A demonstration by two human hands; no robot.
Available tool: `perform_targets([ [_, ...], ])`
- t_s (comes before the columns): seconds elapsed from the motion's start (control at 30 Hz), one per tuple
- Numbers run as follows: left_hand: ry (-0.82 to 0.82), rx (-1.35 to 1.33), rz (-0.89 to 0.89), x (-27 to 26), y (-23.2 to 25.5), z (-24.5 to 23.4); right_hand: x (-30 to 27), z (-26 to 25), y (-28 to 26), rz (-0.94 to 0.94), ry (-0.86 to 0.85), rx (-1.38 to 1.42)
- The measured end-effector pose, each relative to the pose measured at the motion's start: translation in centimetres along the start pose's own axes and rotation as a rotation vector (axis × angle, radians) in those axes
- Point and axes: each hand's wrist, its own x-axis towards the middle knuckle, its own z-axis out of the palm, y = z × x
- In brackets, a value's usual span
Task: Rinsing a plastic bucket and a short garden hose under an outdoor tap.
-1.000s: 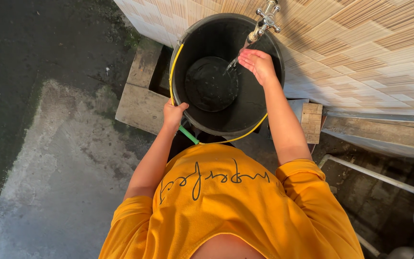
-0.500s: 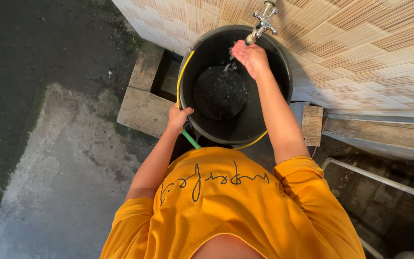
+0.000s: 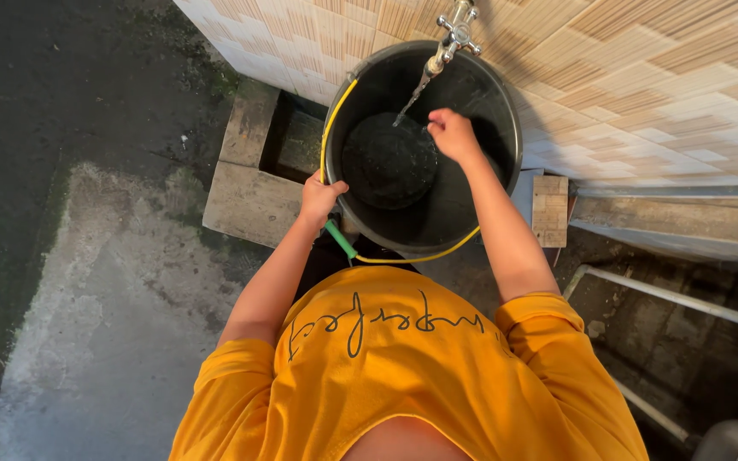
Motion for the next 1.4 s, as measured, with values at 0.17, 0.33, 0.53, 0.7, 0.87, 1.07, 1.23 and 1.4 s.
perform_targets([
  [0.17, 0.023, 0.037, 0.032, 1.2, -0.8, 0.3, -5.2, 2.1, -2.8, 0.046, -0.229, -0.053],
  [0.33, 0.007, 0.073, 0.047, 1.8, -0.1, 0.5, -7.8, 5.7, -4.2, -0.035, -0.388, -0.037],
  [0.53, 0.019, 0.19, 0.007, 3.4, 0.4, 0.1, -9.3, 9.2, -7.0, -0.105, -0.344, -0.01],
  [0.7, -0.037, 0.167, 0.012, 4.6, 1.0, -0.2, -9.1, 11.1, -8.1, -0.156, -0.272, 0.025],
  [0.87, -0.073, 0.198, 0.041, 6.3, 0.0, 0.7, -6.7, 11.5, -10.8, 0.002, -0.143, 0.155],
  [1.07, -0.089, 0.356, 0.07, 6.9, 0.3, 2.6, -3.5, 10.5, -16.8, 0.265, 0.014, 0.06],
  [1.23, -0.119, 0.325, 0.105, 8.2, -1.1, 3.6, -1.8, 11.1, -17.3, 0.306, 0.033, -0.258],
  [1.4, -0.19, 0.421, 0.022, 8.4, 0.7, 3.8, -0.6, 13.6, -13.5, 0.201, 0.095, -0.381],
])
